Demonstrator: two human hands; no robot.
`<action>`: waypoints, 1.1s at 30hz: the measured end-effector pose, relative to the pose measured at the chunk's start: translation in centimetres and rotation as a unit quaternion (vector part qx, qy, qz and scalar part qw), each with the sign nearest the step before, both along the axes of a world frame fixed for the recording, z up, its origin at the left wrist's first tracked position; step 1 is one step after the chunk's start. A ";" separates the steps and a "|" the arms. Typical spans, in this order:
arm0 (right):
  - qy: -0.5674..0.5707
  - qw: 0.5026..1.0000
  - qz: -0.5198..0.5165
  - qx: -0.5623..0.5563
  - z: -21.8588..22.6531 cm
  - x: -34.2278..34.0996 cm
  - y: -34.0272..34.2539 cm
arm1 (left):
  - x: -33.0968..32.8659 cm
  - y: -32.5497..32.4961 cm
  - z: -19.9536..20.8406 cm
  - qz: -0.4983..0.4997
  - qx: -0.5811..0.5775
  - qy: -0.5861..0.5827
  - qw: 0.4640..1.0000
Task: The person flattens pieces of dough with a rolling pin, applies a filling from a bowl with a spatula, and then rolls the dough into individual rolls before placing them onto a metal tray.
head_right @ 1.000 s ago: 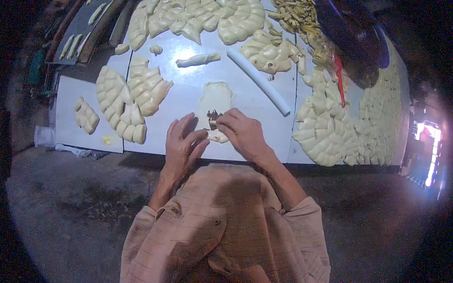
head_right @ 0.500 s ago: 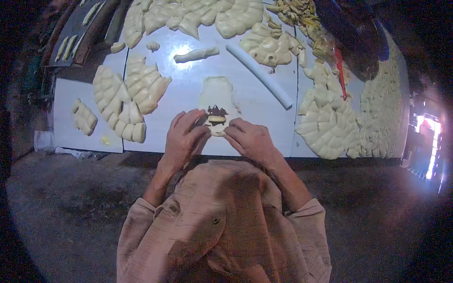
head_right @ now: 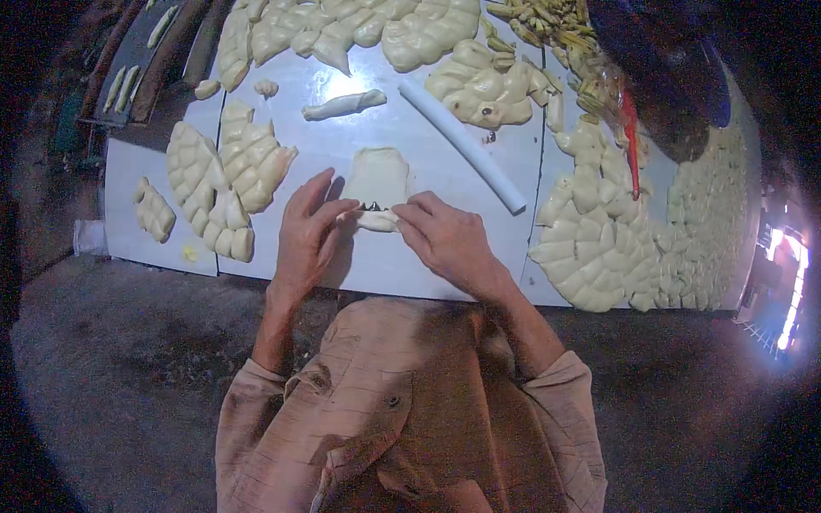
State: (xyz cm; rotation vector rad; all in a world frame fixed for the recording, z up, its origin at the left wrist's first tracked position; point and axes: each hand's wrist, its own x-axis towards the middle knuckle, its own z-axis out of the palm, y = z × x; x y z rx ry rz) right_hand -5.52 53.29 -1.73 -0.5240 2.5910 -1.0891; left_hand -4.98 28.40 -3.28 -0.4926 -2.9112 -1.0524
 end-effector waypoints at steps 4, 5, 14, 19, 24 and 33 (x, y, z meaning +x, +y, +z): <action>0.055 0.997 0.048 0.004 0.1 0.0 0.4 | 0.2 0.1 0.8 -0.079 -0.038 0.032 0.996; 0.088 0.994 0.069 0.015 -0.5 0.2 0.3 | 0.3 0.3 1.1 -0.086 -0.048 0.025 0.995; 0.031 0.995 -0.068 0.065 -0.2 0.3 -2.2 | -2.0 0.3 -0.2 -0.072 0.011 0.022 0.997; 0.072 0.976 -0.170 0.118 -0.9 1.7 -4.0 | -2.2 -1.0 -0.8 -0.075 0.062 0.047 0.994; 0.173 0.976 -0.055 0.119 -0.3 2.6 -2.7 | -2.9 -2.0 1.0 -0.185 0.008 0.071 0.980; 0.209 0.975 -0.063 0.036 -0.3 1.1 -1.7 | -3.7 -2.4 0.5 -0.131 0.060 0.096 0.985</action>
